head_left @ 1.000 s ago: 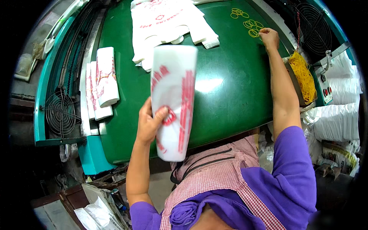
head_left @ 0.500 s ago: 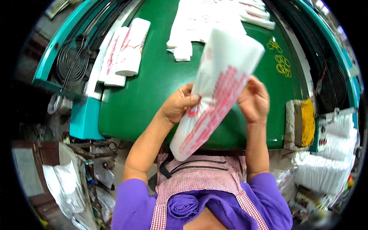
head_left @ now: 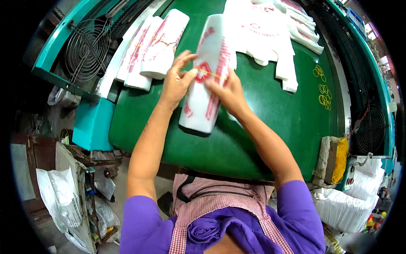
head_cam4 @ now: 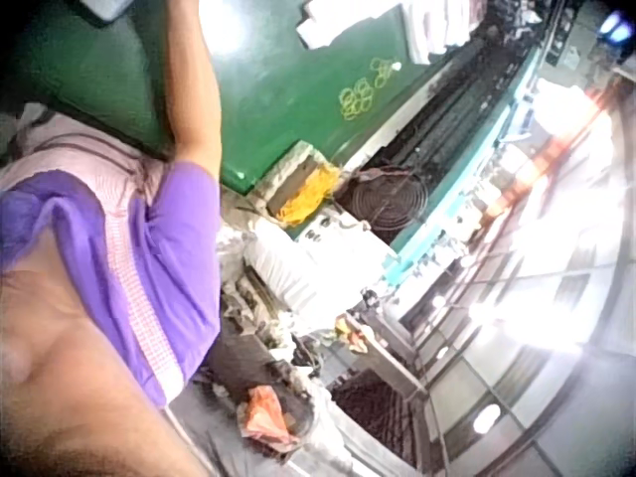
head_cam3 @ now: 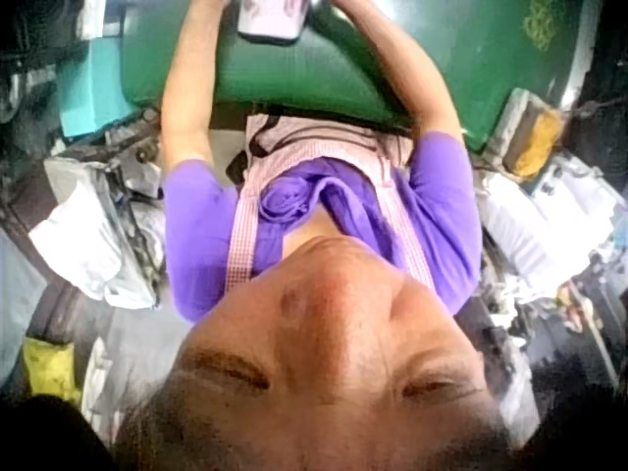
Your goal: The person folds white plastic bags with red printed text on a green table. They fold the bags in half, roll them tightly, and secure them with a rubber band. The finished bundles are stacked on the table.
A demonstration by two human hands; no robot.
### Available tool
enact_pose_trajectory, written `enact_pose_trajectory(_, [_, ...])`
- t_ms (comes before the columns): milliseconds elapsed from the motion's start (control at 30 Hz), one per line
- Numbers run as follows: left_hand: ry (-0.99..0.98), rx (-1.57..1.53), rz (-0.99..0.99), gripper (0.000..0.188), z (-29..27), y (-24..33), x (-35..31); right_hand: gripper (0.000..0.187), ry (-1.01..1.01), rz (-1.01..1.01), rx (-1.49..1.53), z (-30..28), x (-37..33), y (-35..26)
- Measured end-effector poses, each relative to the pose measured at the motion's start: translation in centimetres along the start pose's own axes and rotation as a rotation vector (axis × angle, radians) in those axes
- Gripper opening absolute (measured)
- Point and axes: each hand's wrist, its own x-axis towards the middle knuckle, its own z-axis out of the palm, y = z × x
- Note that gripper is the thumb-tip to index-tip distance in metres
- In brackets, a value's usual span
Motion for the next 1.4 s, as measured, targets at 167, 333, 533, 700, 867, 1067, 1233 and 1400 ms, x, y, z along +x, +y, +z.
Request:
enact_pose_trajectory(167, [-0.117,1.081,0.413,0.050,-3.2,-0.3,-0.4,0.049,-0.222,-0.058,-0.227,-0.7,10.7,3.6])
enact_pose_trajectory(333, [0.083,1.208,0.447,0.043,-5.2,-5.7,1.2,0.044,0.156,-0.058,-1.635,-15.6,12.0,2.2])
enact_pose_trajectory(533, [0.028,1.090,0.434,0.041,-3.9,-4.8,-2.6,0.034,-0.270,0.045,-1.341,-13.9,4.6,-1.9])
enact_pose_trajectory(700, [-0.855,0.872,0.359,0.079,0.1,-0.5,-11.4,0.067,-0.516,-0.033,-0.873,-13.2,-13.1,-3.8])
enact_pose_trajectory(867, [-1.014,1.052,0.436,0.095,-2.0,-2.2,-16.9,0.107,-0.607,0.152,-1.167,-16.5,-24.4,-5.4])
enact_pose_trajectory(1067, [-0.742,0.760,0.546,0.026,0.4,-3.4,-12.9,0.060,-0.371,0.033,-1.035,-20.4,-26.4,-2.4])
enact_pose_trajectory(1233, [-0.635,0.439,0.099,0.026,8.9,-1.6,-6.2,0.027,-0.290,-0.008,-0.659,-19.7,-20.7,-2.8])
enact_pose_trajectory(1400, [-0.628,1.011,0.267,0.031,13.3,-1.3,-4.6,0.027,-0.146,0.241,-0.721,-14.2,-11.2,-2.1])
